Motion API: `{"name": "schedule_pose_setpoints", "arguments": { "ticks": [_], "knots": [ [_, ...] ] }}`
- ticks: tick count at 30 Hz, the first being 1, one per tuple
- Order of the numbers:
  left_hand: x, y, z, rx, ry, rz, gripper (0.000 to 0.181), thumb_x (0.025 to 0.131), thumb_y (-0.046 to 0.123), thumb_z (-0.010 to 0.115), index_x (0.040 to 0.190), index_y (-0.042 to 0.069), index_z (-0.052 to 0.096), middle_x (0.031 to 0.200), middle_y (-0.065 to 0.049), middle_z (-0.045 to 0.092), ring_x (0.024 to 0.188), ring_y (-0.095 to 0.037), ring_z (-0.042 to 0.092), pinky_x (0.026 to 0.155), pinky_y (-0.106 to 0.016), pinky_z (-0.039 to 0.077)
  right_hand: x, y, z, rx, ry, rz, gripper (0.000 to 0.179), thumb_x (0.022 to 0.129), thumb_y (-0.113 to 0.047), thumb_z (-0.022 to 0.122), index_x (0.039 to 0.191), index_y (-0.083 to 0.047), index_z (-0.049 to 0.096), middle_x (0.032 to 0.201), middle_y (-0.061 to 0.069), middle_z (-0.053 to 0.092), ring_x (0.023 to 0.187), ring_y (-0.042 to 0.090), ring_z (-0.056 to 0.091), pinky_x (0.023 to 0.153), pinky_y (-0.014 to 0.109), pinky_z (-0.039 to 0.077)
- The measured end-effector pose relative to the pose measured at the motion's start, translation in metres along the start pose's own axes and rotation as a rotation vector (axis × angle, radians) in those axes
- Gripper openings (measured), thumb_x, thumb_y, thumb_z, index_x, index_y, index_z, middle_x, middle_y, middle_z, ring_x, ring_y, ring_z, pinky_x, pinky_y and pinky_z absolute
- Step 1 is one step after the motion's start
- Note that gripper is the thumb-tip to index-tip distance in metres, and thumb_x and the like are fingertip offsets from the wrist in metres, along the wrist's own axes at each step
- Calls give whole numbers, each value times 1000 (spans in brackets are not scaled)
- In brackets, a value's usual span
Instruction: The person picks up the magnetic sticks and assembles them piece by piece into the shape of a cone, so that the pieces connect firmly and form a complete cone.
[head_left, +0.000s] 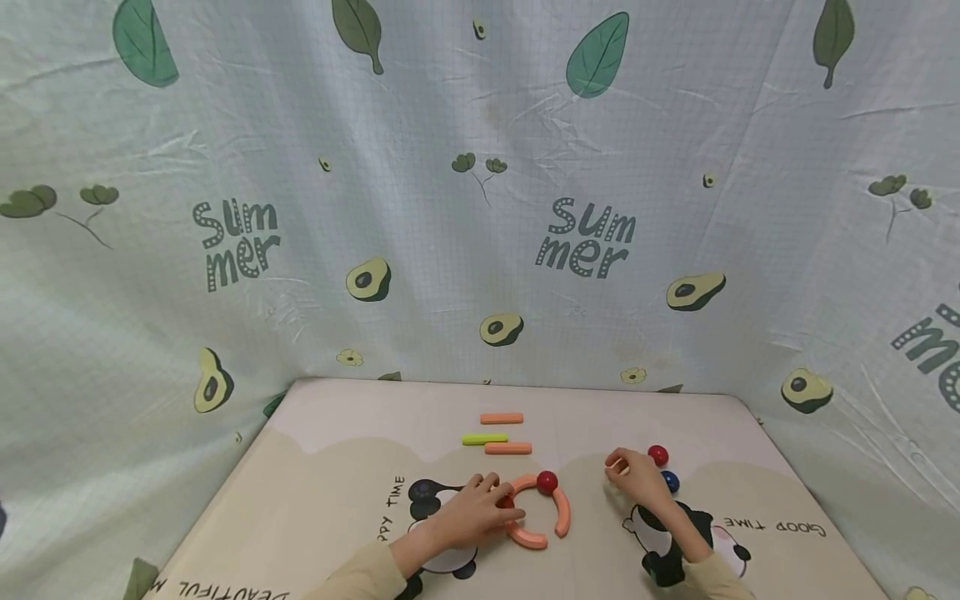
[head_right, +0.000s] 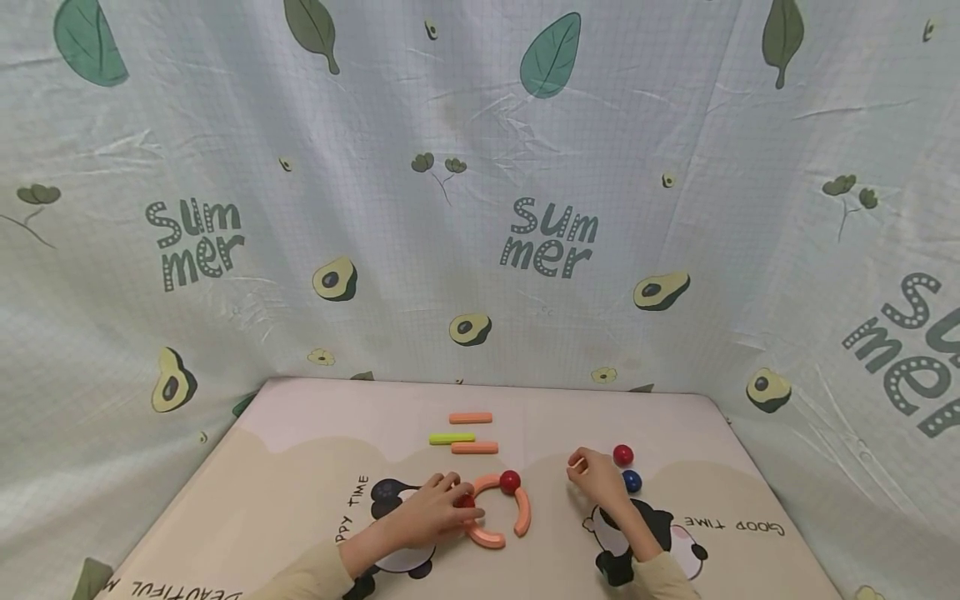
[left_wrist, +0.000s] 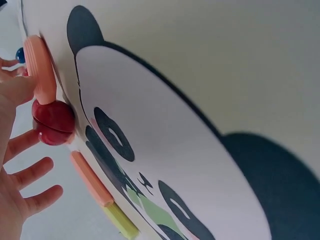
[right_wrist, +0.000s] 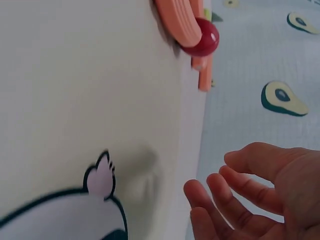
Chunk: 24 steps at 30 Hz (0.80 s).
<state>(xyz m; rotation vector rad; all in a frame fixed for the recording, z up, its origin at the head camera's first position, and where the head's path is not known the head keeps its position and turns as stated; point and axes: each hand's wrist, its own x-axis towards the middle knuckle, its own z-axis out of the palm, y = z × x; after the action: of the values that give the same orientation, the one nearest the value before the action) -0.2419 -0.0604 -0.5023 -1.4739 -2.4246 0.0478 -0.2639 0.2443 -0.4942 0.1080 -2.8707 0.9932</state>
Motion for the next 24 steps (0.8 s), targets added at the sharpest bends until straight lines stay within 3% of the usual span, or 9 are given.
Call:
{"name": "schedule_pose_setpoints", "arguments": {
  "ticks": [10, 20, 24],
  "knots": [
    [3, 9, -1, 62, 90, 59, 22, 83, 36, 59, 105, 34, 59, 97, 6, 56, 83, -10, 39, 68, -20, 28, 0, 14, -14, -138, 164, -73, 5, 76, -8, 63, 81, -7, 62, 70, 1, 62, 62, 14, 58, 55, 27, 43],
    [4, 14, 0, 43, 103, 61, 13, 85, 36, 57, 98, 34, 60, 92, 6, 57, 80, -10, 39, 65, -19, 26, 2, 31, -24, -264, 372, -185, 7, 72, -4, 61, 79, -5, 60, 67, 4, 56, 58, 16, 52, 48, 30, 38],
    [4, 15, 1, 49, 97, 51, 14, 85, 36, 56, 100, 35, 59, 91, 6, 56, 80, -10, 38, 65, -19, 23, 5, 41, -25, -343, 403, -220, 10, 71, -3, 62, 81, -3, 60, 72, 10, 55, 61, 23, 52, 51, 38, 42]
  ]
}}
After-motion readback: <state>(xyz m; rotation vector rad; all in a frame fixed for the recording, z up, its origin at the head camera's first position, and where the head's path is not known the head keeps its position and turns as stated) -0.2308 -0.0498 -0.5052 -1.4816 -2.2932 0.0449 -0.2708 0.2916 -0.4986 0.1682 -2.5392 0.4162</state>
